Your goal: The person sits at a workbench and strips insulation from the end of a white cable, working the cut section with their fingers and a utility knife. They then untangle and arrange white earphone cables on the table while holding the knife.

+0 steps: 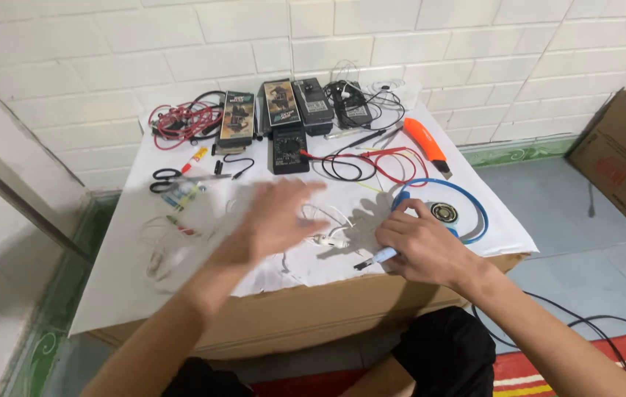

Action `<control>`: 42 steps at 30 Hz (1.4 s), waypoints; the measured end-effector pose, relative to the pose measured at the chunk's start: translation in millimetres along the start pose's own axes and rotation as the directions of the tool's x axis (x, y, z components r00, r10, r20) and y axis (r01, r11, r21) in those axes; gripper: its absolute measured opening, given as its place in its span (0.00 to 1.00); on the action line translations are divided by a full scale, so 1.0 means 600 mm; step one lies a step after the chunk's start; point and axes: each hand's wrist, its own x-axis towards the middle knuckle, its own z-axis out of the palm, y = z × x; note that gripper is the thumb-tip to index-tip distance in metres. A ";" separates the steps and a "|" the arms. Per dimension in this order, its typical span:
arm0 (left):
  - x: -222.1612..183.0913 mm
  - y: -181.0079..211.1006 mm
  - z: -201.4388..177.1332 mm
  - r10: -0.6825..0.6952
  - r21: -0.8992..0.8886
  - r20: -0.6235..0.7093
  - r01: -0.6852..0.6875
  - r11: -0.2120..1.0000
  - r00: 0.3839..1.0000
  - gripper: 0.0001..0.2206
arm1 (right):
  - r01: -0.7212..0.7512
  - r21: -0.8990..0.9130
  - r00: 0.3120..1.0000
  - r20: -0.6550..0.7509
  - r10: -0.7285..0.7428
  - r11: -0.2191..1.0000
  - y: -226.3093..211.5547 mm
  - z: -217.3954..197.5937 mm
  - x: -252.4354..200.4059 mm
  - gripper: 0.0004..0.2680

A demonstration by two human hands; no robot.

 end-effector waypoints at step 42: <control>-0.085 0.030 0.069 -0.127 -0.074 0.214 0.145 0.987 0.969 0.10 | -0.780 0.226 0.588 -0.056 0.807 0.584 -0.188 0.029 0.017 0.12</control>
